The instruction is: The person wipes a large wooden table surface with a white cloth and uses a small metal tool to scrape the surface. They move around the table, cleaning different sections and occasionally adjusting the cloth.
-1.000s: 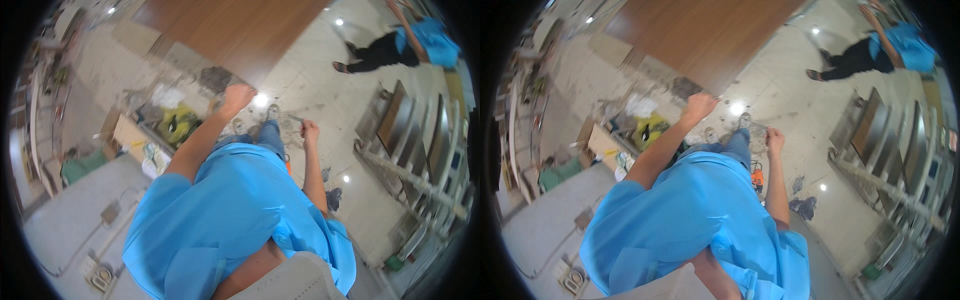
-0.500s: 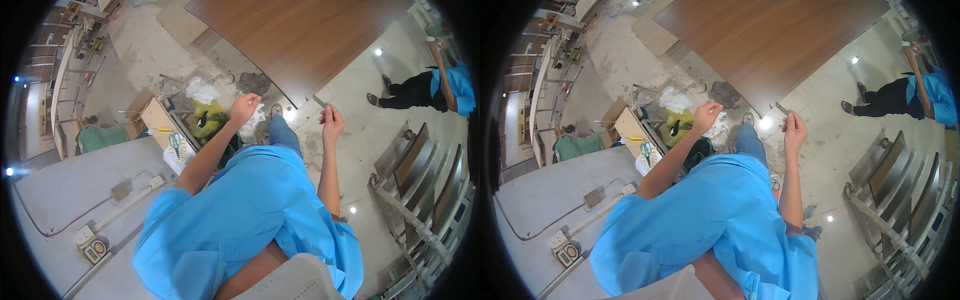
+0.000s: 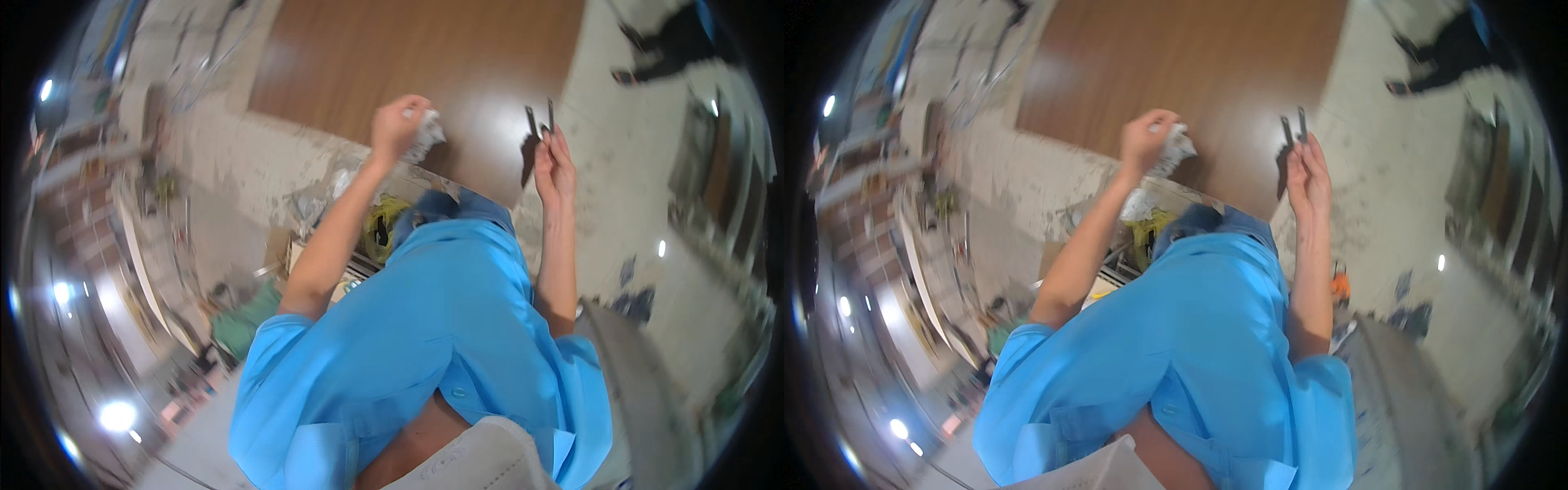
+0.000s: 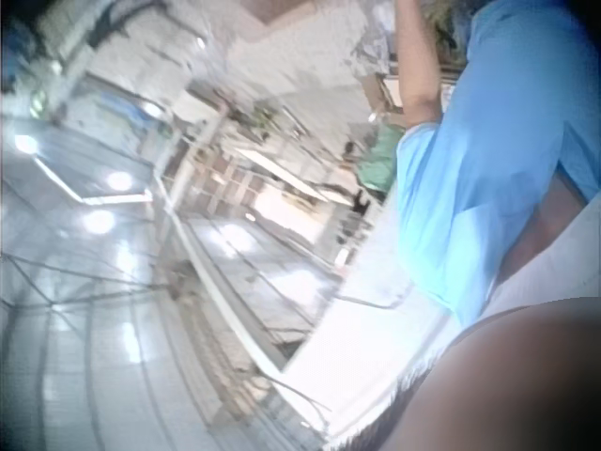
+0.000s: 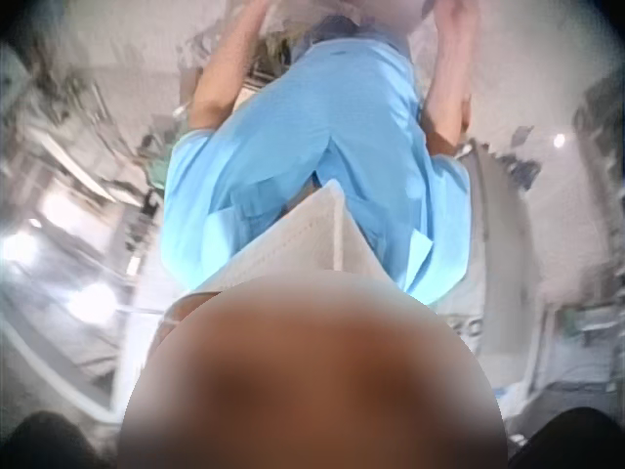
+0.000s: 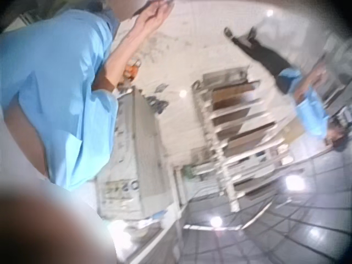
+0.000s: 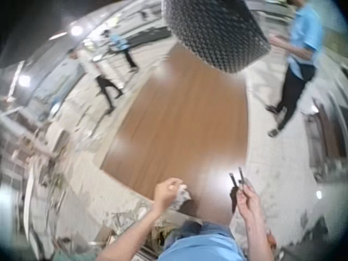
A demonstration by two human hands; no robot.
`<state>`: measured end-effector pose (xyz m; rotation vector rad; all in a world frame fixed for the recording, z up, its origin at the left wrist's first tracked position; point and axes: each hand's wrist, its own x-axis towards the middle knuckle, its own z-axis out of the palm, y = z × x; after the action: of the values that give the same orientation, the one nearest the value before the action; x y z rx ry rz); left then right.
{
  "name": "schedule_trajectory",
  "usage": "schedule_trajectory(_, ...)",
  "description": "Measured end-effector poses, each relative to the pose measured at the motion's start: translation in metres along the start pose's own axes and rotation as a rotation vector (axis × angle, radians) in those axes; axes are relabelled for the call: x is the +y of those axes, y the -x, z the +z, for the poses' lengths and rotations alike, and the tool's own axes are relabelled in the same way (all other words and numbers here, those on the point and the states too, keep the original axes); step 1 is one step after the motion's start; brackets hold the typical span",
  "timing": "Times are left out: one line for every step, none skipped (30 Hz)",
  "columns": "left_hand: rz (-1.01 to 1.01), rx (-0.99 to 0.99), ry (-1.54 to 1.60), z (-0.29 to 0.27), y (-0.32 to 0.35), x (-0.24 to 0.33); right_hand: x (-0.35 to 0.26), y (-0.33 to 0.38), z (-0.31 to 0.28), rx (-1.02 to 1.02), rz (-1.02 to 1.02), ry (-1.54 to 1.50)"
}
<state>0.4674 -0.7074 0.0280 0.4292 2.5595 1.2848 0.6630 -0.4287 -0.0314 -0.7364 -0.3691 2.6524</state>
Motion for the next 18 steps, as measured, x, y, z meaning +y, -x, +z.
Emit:
schedule_trajectory(-0.025,-0.023,0.015,-0.002,-0.009,-0.003,-0.004,0.007,-0.003,-0.051,0.006,-0.028)
schedule_trajectory(-0.002,-0.038,-0.003,-0.003,-0.02,-0.006,-0.008,0.015,-0.006,0.039,-0.014,-0.031)
schedule_trajectory(0.033,-0.035,-0.023,-0.005,-0.03,-0.011,-0.012,0.024,-0.008,0.005,-0.028,-0.075)
schedule_trajectory(0.051,-0.082,-0.038,-0.002,-0.034,-0.015,-0.019,0.038,-0.015,0.007,-0.062,-0.082)
schedule_trajectory(0.079,-0.113,-0.053,0.0,-0.041,-0.021,-0.021,0.051,-0.019,0.05,-0.104,-0.069)
schedule_trajectory(0.118,-0.149,-0.066,-0.001,-0.05,-0.027,-0.023,0.062,-0.024,0.059,-0.145,-0.061)
schedule_trajectory(0.119,-0.139,-0.026,-0.002,-0.058,-0.035,-0.021,0.075,-0.031,0.112,-0.187,-0.044)
schedule_trajectory(0.118,-0.15,0.013,-0.007,-0.076,-0.04,-0.019,0.081,-0.03,0.201,-0.226,-0.01)
schedule_trajectory(0.12,-0.157,0.042,-0.011,-0.089,-0.046,-0.012,0.09,-0.03,0.227,-0.314,0.043)
schedule_trajectory(0.15,-0.156,0.053,-0.013,-0.102,-0.053,-0.005,0.102,-0.033,0.316,-0.401,0.097)
schedule_trajectory(0.179,-0.153,0.063,-0.019,-0.123,-0.057,0.006,0.111,-0.027,0.406,-0.499,0.148)
schedule_trajectory(0.194,-0.151,0.066,-0.02,-0.143,-0.061,0.021,0.12,-0.024,0.504,-0.572,0.265)
schedule_trajectory(0.264,-0.185,0.05,-0.026,-0.158,-0.067,0.046,0.13,-0.018,0.631,-0.614,0.366)
schedule_trajectory(0.319,-0.216,0.031,-0.026,-0.172,-0.068,0.068,0.138,-0.011,0.749,-0.67,0.47)
schedule_trajectory(0.384,-0.237,0.025,-0.024,-0.182,-0.073,0.088,0.142,-0.008,0.85,-0.729,0.593)
schedule_trajectory(0.428,-0.297,0.033,-0.025,-0.189,-0.074,0.11,0.146,-0.001,0.87,-0.752,0.524)
schedule_trajectory(0.477,-0.296,-0.026,-0.024,-0.193,-0.077,0.13,0.148,0.007,0.896,-0.776,0.526)
schedule_trajectory(0.545,-0.309,-0.091,-0.023,-0.194,-0.077,0.15,0.147,0.012,0.916,-0.802,0.521)
